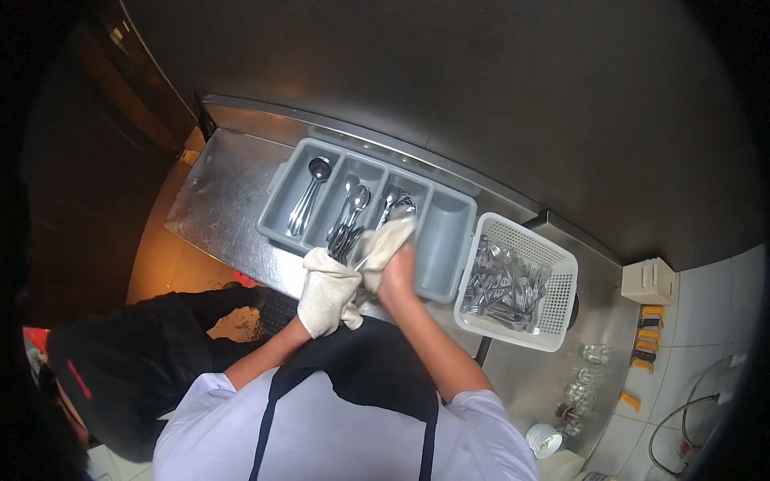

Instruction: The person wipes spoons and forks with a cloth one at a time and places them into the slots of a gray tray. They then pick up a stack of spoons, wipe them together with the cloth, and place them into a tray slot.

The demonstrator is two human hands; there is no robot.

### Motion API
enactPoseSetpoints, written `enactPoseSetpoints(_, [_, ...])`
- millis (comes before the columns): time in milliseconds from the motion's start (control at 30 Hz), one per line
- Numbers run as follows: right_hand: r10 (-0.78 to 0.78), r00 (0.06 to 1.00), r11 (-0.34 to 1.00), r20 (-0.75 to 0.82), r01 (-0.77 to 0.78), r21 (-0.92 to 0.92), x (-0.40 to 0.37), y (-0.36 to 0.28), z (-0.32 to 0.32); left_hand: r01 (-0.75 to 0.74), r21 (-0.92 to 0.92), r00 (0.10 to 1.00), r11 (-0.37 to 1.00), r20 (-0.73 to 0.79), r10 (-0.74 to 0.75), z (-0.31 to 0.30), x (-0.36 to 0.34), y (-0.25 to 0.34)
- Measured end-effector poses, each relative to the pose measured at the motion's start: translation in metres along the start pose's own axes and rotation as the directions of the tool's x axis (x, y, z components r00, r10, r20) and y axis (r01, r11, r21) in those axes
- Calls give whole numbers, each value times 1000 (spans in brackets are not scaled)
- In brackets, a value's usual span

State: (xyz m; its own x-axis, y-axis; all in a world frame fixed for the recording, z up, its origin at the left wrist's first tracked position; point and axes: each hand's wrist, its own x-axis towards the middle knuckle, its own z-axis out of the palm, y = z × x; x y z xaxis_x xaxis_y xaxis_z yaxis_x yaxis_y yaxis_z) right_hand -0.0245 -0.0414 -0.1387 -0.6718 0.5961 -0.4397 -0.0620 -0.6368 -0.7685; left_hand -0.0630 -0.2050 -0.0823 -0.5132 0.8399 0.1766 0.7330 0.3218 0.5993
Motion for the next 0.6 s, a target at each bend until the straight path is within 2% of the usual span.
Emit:
enactPoseSetpoints(33, [102,993,995,64,-103,10,-19,10,8,139,-257,983,956,-79,-164,9,-1,-1])
enactPoseSetpoints(67, [202,971,979,127,-206,14,-36,15,15,239,-505,935,829,-109,-336,27,-2,-3])
enactPoseSetpoints(100, [261,949,965,174,-262,-21,-29,23,1,292,-718,862,631,-87,-499,41,-3,-6])
enactPoseSetpoints(133, [306,933,951,191,-306,-27,-22,25,-9,337,-145,937,930,-50,-347,46,-2,-12])
enactPoseSetpoints(167, [350,913,936,211,-350,-36,-13,25,-17,173,480,968,860,77,-238,43,1,-18])
enactPoseSetpoints(200, [395,889,917,232,-396,-46,-4,25,-24,49,689,964,723,158,-216,39,5,-23])
enactPoseSetpoints(233, [390,873,913,292,-409,4,6,22,-30,-109,849,952,518,239,-192,30,10,-25])
enactPoseSetpoints(267, [375,869,908,323,-414,62,11,15,-33,-260,920,934,295,317,-167,20,16,-25])
enactPoseSetpoints(333, [335,860,889,384,-424,174,16,4,-33,-300,767,865,567,469,-178,2,20,-14])
enactPoseSetpoints(367, [282,910,941,303,-324,96,-2,-12,-18,86,262,846,961,490,-210,7,15,-20])
enactPoseSetpoints(400, [268,904,958,333,-287,10,-6,-13,-16,448,-375,823,812,527,-211,19,6,-32])
enactPoseSetpoints(433, [253,898,967,359,-243,-75,-9,-13,-16,587,-784,809,201,559,-180,32,-4,-42])
enactPoseSetpoints(467, [239,892,969,385,-191,-159,-11,-13,-16,614,-773,762,-163,633,-134,34,-8,-43])
enactPoseSetpoints(500, [202,883,959,424,-91,-267,-10,-8,-16,577,-644,707,-502,701,-87,37,-12,-44])
enactPoseSetpoints(533, [79,932,869,354,109,-483,-22,-13,3,571,-713,733,-407,666,-138,30,-10,-34])
enactPoseSetpoints(600, [-3,947,846,322,174,-505,-14,-5,1,538,-821,788,-193,571,-232,14,-4,-15])
